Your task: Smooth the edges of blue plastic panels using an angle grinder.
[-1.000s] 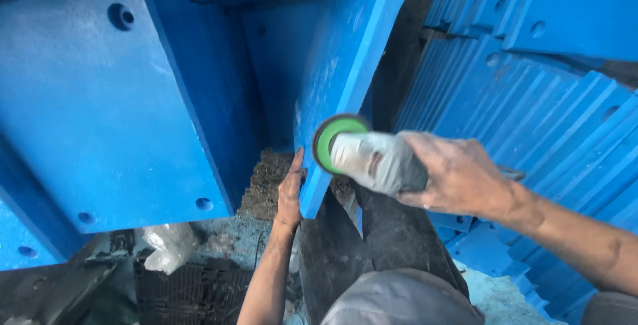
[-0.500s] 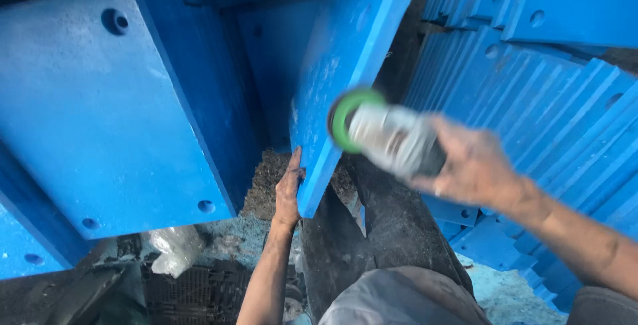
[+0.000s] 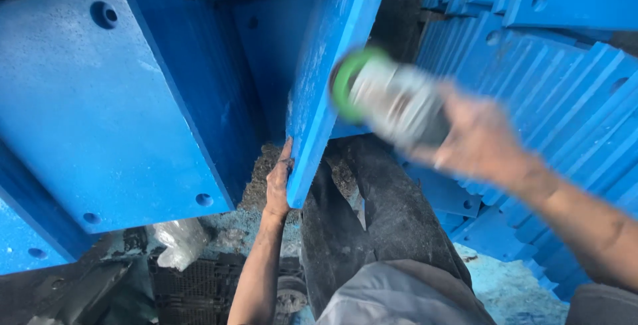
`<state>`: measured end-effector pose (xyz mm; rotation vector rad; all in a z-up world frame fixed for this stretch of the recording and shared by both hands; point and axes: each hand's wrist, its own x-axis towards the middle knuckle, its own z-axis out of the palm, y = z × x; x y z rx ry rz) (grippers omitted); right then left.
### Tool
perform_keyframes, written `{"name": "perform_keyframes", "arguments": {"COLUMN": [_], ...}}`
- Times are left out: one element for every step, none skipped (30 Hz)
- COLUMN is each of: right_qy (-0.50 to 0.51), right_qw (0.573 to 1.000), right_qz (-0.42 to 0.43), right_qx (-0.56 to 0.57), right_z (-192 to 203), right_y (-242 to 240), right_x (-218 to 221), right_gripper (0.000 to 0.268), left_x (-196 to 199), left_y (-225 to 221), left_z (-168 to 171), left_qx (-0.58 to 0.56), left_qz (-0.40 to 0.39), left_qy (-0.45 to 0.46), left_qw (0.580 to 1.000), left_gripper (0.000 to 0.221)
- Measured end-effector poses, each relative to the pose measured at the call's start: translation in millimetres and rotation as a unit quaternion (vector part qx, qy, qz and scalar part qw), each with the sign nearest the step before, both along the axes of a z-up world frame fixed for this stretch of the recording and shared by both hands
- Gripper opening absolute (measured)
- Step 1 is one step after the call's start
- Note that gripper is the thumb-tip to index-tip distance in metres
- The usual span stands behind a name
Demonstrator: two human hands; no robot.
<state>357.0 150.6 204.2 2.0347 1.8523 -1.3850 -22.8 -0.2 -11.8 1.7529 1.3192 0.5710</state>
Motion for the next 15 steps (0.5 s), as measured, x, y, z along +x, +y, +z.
{"name": "perform_keyframes", "arguments": {"right_qy": [0.0,0.086,0.175,0.178,0.152,0.124,0.125,0.111,0.1,0.104,0.104,0.1,0.106,0.076,0.043], "right_qw": [1.0,0.996,0.983,0.983,0.984,0.978,0.977,0.976,0.975,0.973,0.989,0.994,0.994,0.99,0.98], "right_qz": [-0.002,0.026,0.055,0.054,0.037,0.019,0.019,0.006,-0.003,0.001,-0.019,-0.04,-0.038,-0.114,-0.193], "right_qx": [0.003,0.006,0.006,0.004,-0.083,-0.169,-0.174,-0.186,-0.199,-0.206,-0.103,0.001,-0.001,-0.009,-0.011], "right_z": [-9.2,-18.8,-28.1,-20.3,-10.6,-1.2,-5.0,-8.7,-12.9,-13.9,-16.5,-18.7,-13.5,-7.7,-4.2], "right_y": [-24.6,-49.3,-76.4,-73.0,-71.9,-71.0,-78.6,-86.5,-94.2,-110.0,-123.5,-136.9,-144.1,-151.0,-155.4], "right_x": [-3.9,-8.1,-14.1,-23.4,-32.5,-42.0,-38.3,-35.4,-34.2,-24.9,-15.5,-5.8,-3.5,0.1,5.4], "right_gripper": [0.094,0.091,0.088,0.088,0.094,0.099,0.099,0.099,0.098,0.098,0.094,0.09,0.09,0.086,0.081], "left_x": [2.9,5.7,5.8,5.6,6.1,6.1,7.8,8.7,6.6,6.1,4.9,3.6,-1.1,-4.5,-4.8], "left_y": [4.4,8.7,7.4,10.1,7.6,4.7,7.6,10.2,10.6,13.2,19.3,25.4,21.8,18.3,23.3], "left_z": [0.1,0.0,3.6,6.1,10.6,14.7,14.4,14.2,15.8,15.6,14.1,13.1,19.5,26.7,29.2], "left_qx": [0.003,-0.004,-0.017,-0.019,-0.047,-0.075,-0.081,-0.096,-0.113,-0.119,-0.08,-0.041,-0.042,-0.009,0.031], "left_qz": [-0.002,-0.004,-0.005,-0.005,0.004,0.013,0.013,0.018,0.027,0.03,0.022,0.013,0.015,0.004,-0.011], "left_qy": [0.0,0.001,0.005,0.008,0.008,0.009,0.01,0.012,0.017,0.022,0.01,-0.001,0.005,-0.012,-0.032], "left_qw": [1.0,1.0,1.0,1.0,0.999,0.997,0.997,0.995,0.993,0.992,0.997,0.999,0.999,1.0,0.999], "left_gripper": [0.021,0.027,0.034,0.034,0.045,0.055,0.055,0.059,0.063,0.063,0.057,0.05,0.05,0.044,0.039]}}
